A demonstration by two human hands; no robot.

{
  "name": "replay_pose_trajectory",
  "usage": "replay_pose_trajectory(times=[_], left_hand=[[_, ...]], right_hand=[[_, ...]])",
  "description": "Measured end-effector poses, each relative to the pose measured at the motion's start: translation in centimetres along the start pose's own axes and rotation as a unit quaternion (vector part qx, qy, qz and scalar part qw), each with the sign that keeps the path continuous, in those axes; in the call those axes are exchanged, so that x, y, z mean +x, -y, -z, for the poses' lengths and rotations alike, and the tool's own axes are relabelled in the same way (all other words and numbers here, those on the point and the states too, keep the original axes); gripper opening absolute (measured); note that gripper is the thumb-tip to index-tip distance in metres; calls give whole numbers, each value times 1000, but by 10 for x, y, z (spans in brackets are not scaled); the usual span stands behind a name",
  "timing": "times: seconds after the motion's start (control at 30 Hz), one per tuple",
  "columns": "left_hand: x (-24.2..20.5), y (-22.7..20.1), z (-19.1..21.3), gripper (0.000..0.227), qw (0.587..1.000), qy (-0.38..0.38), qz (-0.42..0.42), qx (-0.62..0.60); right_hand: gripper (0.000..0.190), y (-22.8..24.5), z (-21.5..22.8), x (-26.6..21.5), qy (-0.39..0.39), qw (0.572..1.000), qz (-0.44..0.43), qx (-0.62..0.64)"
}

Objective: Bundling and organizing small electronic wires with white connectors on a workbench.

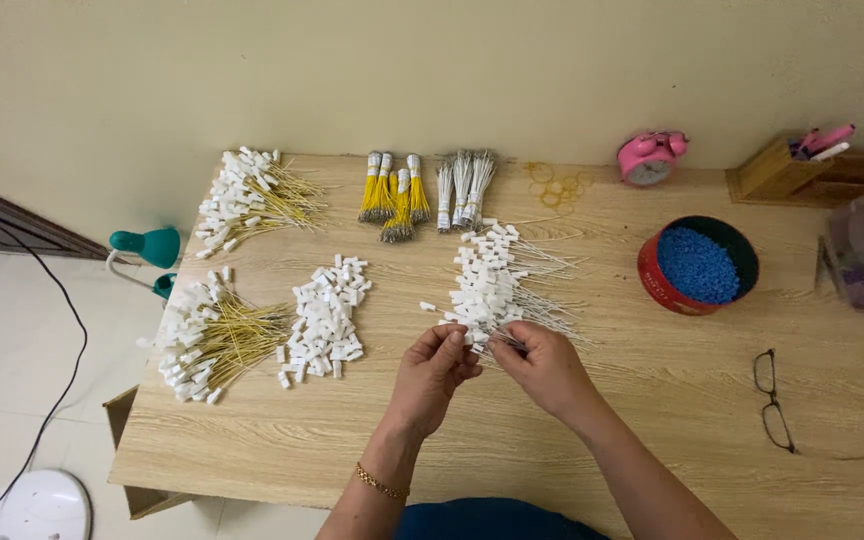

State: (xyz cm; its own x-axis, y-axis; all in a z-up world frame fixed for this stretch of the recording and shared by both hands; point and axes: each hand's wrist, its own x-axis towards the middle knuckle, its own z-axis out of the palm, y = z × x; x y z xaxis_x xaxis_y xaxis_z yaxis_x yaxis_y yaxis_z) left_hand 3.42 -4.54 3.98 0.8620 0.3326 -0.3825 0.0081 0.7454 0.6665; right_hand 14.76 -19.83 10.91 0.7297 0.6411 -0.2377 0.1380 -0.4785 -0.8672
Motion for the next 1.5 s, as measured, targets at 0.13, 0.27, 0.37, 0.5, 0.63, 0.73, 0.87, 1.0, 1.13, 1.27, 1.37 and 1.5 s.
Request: replay_pose_trajectory(times=[0.13,0.27,0.37,0.5,0.63,0.73,0.87,1.0,1.13,1.27,1.37,1.5], left_hand=[[-1,-1,-2,22,1000,6,1,2],[-2,-2,-4,20,999,-3,-4,41],[0,-3,-2,20,997,-15,-5,71],[2,1,3,20,999,-14,-4,35],[3,7,2,19,1000,-13,7,27],[7,13,5,17,999,-18,3,40],[12,18,9,16,998,-38,18,49],[11,21,7,15,998,-49,37,31],[17,38,18,15,999,-49,20,4],[15,31,13,15,997,-68,24,16],[14,30,10,15,997,-67,19,37],[16,30,11,15,997,-69,18,27]], right_hand=[[25,-1,0,2,7,999,-3,-31],[26,7,1,1,27,998,-8,-54],[27,-2,-2,4,49,998,-36,-36],[30,-15,-7,9,56,998,-36,-15],[27,-27,-12,12,49,999,-13,-9],[27,-33,-17,13,36,999,12,8],[26,-21,-17,10,22,999,-10,-24],[23,-25,-20,11,22,999,2,-42],[25,-46,-29,18,12,998,45,-49],[22,-43,-31,24,10,997,39,-63],[22,-45,-32,24,19,998,4,-68],[22,-50,-39,22,9,997,9,-78]])
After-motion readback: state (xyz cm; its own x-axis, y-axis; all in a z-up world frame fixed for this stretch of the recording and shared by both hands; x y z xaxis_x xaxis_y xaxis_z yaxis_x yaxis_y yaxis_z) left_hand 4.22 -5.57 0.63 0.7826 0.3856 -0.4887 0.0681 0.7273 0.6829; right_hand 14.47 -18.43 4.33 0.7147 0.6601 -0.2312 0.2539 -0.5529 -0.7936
